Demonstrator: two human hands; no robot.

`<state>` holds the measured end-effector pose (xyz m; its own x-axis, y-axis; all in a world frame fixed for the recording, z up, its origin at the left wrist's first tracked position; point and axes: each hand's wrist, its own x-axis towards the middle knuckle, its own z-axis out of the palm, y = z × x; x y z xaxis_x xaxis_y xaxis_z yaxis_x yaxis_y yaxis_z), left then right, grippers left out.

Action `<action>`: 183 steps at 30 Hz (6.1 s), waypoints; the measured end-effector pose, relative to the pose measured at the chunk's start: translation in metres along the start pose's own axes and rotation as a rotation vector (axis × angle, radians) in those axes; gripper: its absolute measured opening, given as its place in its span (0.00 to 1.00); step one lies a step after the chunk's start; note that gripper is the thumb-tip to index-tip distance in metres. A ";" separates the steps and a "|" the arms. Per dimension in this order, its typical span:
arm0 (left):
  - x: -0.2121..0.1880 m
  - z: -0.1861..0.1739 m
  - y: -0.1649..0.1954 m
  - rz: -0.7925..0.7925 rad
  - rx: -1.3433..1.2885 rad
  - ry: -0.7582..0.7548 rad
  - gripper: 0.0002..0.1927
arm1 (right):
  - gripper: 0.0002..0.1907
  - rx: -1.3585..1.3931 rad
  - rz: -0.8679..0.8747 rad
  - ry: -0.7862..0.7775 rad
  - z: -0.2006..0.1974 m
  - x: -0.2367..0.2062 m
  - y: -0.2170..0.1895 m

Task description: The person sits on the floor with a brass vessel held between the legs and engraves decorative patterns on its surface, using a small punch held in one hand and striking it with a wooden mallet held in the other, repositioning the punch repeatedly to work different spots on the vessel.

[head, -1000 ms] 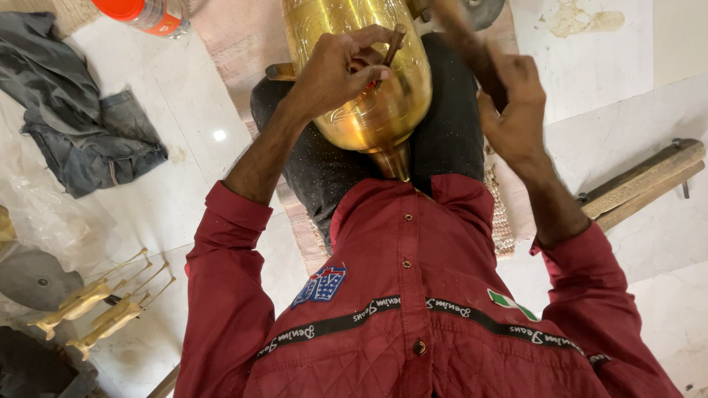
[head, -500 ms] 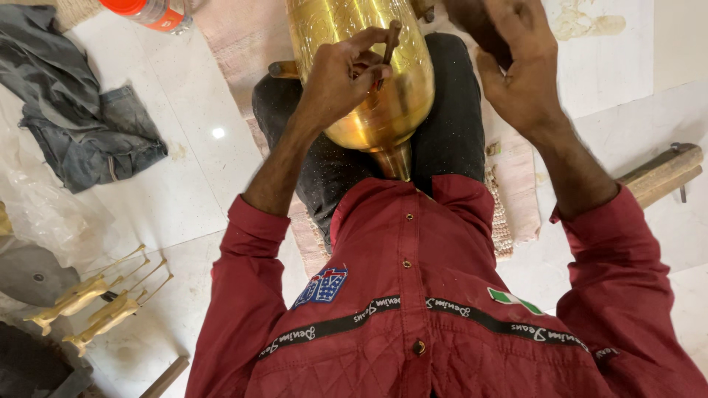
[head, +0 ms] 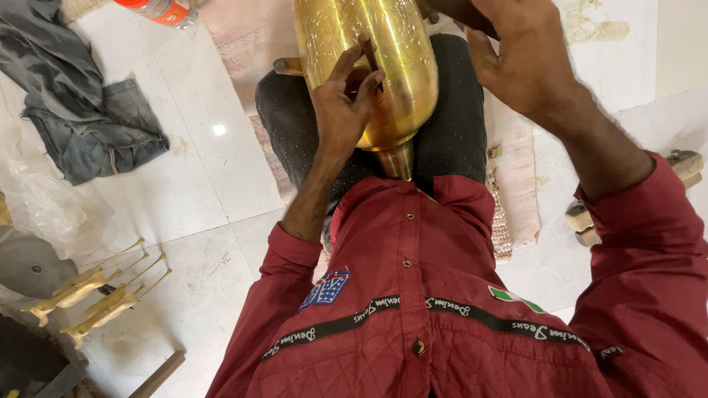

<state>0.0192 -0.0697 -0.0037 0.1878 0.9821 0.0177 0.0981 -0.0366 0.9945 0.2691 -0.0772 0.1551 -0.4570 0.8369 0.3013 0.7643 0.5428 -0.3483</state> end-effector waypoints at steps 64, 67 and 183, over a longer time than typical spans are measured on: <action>0.065 -0.020 0.032 0.381 0.380 -0.744 0.23 | 0.35 -0.099 0.535 0.166 0.078 -0.132 -0.039; 0.054 -0.023 0.027 0.315 0.306 -0.654 0.22 | 0.34 0.261 0.579 0.380 0.066 -0.121 -0.036; 0.071 -0.043 0.014 0.317 0.228 -0.794 0.23 | 0.37 0.154 0.407 0.259 0.073 -0.096 -0.016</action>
<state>-0.0077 0.0075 0.0159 0.8540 0.5044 0.1274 0.1033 -0.4045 0.9087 0.2671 -0.1608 0.0667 0.0070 0.9483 0.3172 0.7722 0.1965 -0.6043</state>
